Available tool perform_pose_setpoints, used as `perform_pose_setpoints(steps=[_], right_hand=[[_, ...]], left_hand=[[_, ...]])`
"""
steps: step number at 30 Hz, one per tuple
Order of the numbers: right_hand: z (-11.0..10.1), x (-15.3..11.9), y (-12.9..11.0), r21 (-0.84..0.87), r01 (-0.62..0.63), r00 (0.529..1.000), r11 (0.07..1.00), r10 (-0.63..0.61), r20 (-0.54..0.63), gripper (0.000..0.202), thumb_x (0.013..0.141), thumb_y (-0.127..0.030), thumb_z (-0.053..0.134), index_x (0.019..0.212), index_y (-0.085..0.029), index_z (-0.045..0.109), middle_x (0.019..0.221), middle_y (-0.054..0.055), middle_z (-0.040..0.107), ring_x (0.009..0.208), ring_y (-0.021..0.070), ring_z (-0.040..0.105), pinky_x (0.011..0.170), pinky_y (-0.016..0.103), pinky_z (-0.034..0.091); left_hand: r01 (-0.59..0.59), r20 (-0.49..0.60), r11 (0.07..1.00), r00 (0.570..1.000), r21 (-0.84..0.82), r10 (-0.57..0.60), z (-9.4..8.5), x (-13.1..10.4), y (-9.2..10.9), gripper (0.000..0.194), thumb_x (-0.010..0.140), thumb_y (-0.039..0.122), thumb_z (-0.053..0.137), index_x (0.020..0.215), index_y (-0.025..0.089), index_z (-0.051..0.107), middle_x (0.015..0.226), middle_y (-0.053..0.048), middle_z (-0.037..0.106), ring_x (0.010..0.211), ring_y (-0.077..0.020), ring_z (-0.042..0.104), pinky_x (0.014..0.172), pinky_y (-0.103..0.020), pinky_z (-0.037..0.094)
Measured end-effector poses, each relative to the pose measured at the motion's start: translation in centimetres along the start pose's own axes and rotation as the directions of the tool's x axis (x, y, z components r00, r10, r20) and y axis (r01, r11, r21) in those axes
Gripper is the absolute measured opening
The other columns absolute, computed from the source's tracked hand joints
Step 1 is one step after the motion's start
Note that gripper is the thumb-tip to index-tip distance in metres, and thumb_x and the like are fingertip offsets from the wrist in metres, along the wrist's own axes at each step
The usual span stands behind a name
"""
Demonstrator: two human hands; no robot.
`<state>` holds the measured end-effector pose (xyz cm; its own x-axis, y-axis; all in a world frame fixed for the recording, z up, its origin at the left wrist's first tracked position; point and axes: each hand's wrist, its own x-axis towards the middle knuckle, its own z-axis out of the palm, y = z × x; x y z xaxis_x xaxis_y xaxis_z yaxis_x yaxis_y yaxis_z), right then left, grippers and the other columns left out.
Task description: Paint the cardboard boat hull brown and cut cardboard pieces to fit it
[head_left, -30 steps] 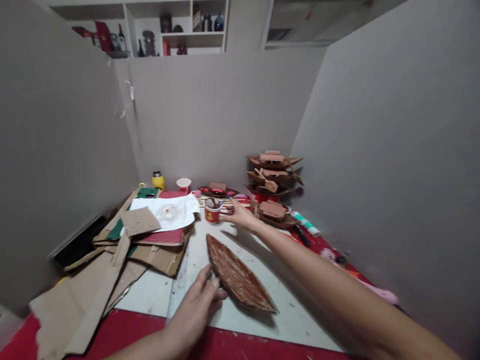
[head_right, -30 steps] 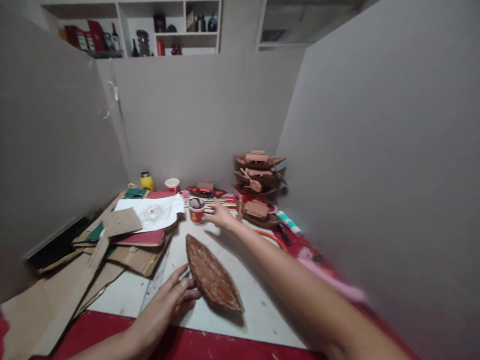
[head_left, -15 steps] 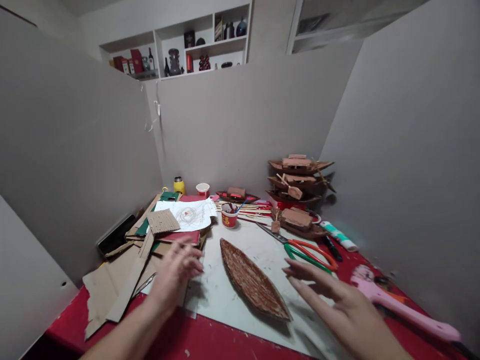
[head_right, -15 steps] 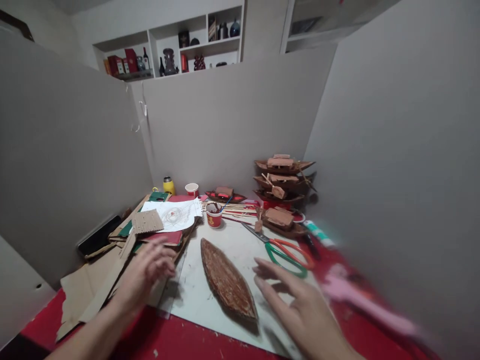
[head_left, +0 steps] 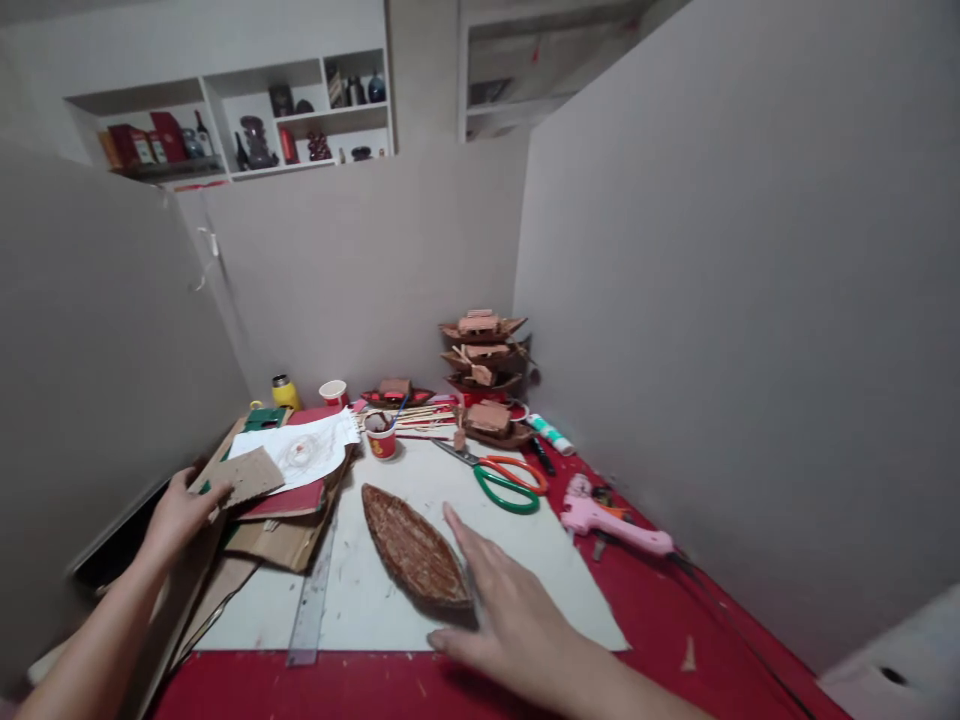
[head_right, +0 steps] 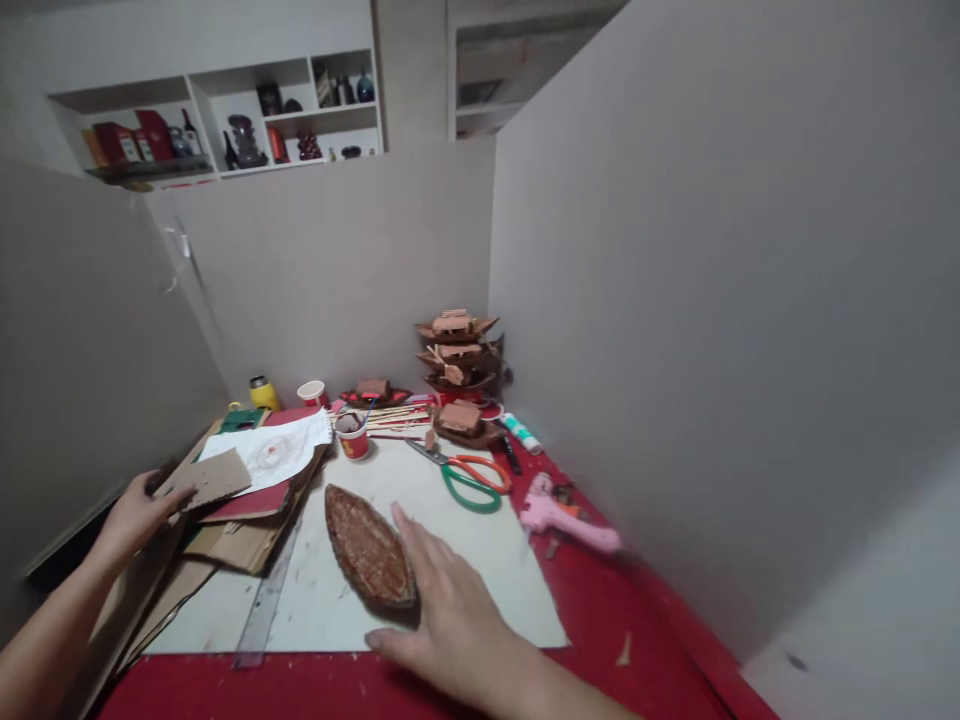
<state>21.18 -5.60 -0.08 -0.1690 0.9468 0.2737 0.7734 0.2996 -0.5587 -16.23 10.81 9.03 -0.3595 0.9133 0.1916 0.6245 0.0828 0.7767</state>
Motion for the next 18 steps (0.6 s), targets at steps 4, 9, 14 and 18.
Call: perform_pose_setpoints(steps=[4,9,14,18], right_hand=[[1.5,1.0,-0.5,0.018,-0.033,0.999,0.999,0.034,-0.010,0.123,0.063,-0.044,0.081,0.157,-0.019,0.005,0.153,0.018,0.038,0.135,0.0358,0.043,0.109,0.053,0.038],[2.1,1.7,-0.1,0.015,0.009,0.997,1.000,-0.008,-0.076,0.110,0.070,-0.034,0.073,0.157,-0.022,0.006,0.144,0.016,0.050,0.126,0.0342,0.052,0.103,0.051,0.044],[1.5,2.1,0.2,0.033,-0.009,0.998,0.999,0.012,-0.063,0.103,0.073,-0.030,0.067,0.156,-0.017,0.009,0.138,0.018,0.055,0.123,0.0328,0.054,0.102,0.048,0.044],[0.0,2.1,0.6,0.063,-0.037,0.999,0.997,0.038,-0.016,0.104,0.070,-0.025,0.067,0.156,-0.017,0.010,0.139,0.017,0.054,0.124,0.0320,0.054,0.102,0.046,0.044]], left_hand=[[0.045,-0.026,0.994,0.999,-0.096,-0.048,0.3,0.6,0.1,0.043,0.054,0.021,0.085,0.088,0.021,0.057,0.046,0.011,0.057,0.048,-0.0186,0.057,0.054,-0.025,0.041],[0.132,-0.011,0.948,0.990,-0.291,-0.142,0.7,0.6,-0.2,0.035,0.057,0.014,0.084,0.082,0.020,0.060,0.044,0.010,0.057,0.046,-0.0127,0.053,0.048,-0.020,0.040],[0.195,-0.007,0.830,0.972,-0.523,-0.233,0.4,-0.3,0.0,0.023,0.064,0.010,0.082,0.074,0.016,0.063,0.047,0.008,0.060,0.045,-0.0087,0.055,0.047,-0.017,0.047],[0.216,-0.046,0.730,0.946,-0.648,-0.321,-0.4,-0.7,0.5,0.019,0.067,-0.004,0.072,0.065,0.013,0.063,0.053,0.004,0.066,0.051,-0.0086,0.061,0.051,-0.017,0.053]])
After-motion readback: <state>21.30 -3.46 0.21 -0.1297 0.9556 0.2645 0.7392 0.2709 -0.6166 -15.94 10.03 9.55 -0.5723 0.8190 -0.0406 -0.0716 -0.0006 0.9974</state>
